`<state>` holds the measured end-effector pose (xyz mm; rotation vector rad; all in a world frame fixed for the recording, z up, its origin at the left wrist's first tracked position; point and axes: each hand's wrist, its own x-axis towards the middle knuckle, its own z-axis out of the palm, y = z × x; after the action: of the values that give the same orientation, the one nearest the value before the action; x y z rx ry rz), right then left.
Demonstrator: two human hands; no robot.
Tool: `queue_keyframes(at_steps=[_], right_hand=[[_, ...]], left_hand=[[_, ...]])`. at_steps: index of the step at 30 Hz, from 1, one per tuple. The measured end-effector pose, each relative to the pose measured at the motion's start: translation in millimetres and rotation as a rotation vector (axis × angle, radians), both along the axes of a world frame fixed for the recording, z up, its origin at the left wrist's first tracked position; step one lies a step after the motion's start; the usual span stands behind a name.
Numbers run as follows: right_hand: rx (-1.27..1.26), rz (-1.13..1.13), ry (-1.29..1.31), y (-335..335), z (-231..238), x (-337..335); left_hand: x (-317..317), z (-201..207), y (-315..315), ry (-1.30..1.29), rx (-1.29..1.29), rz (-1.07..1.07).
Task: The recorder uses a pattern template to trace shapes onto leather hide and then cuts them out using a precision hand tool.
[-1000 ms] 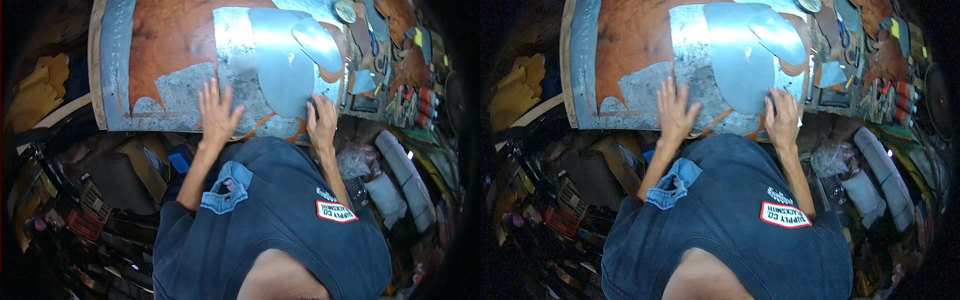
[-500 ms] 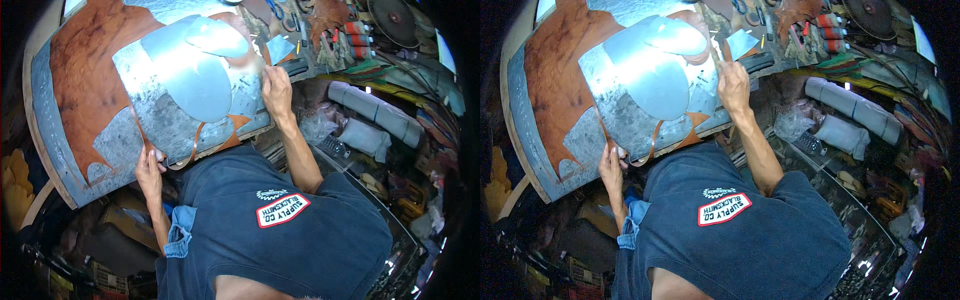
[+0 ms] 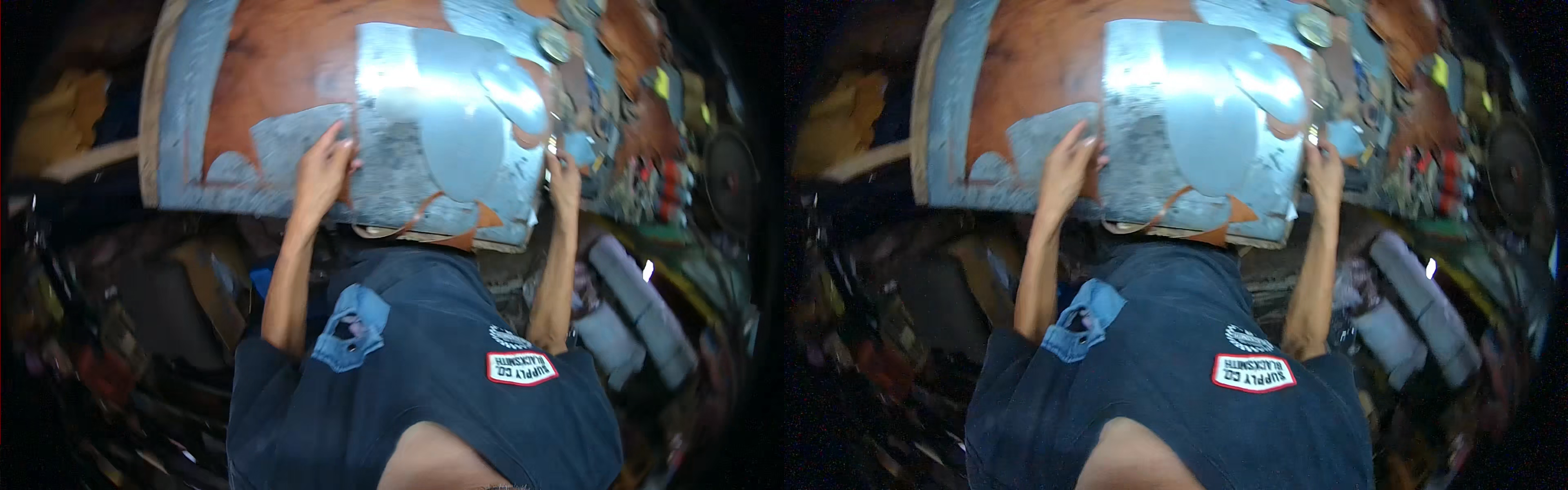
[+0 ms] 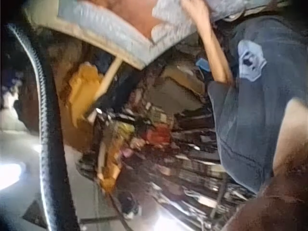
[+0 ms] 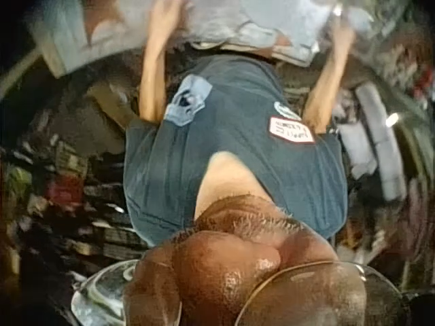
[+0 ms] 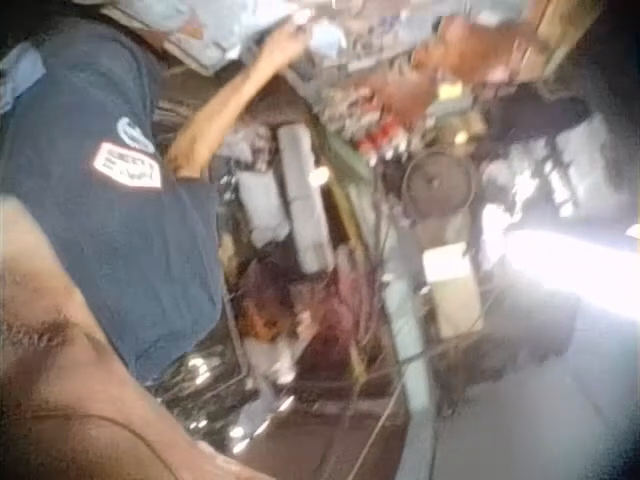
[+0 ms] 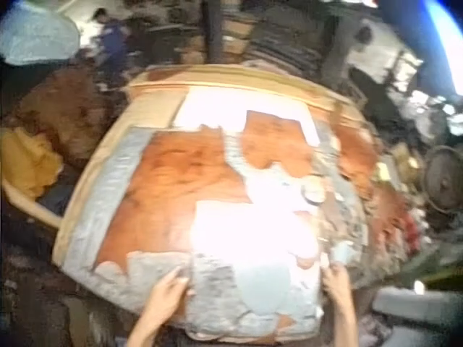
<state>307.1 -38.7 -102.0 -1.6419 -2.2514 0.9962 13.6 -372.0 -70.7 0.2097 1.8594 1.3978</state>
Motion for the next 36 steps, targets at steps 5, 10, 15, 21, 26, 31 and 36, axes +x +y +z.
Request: queue_keyframes(at_steps=[5,10,15,21,26,31,36], right_hand=[[-0.11,0.005,0.078,4,1,5],[-0.276,-0.177,0.451,-26,44,-20],[-0.431,-0.047,0.424,-71,72,-81],[-0.491,0.698,0.308,-140,58,-176],[0.086,0.943,-0.015,-167,56,-220],[0.084,0.922,0.014,-171,51,-229],[0.104,0.954,0.088,-170,40,-230]], left_hand=[[-28,8,18,0.434,-0.298,-0.076],[-50,-32,12,1.024,-0.341,-0.14],[-55,-55,10,1.011,-0.252,-0.142],[-52,-52,16,1.019,-0.232,-0.133],[-52,-52,15,1.038,-0.266,-0.11],[-52,-49,17,1.034,-0.256,-0.095],[-51,-51,16,1.028,-0.261,-0.093]])
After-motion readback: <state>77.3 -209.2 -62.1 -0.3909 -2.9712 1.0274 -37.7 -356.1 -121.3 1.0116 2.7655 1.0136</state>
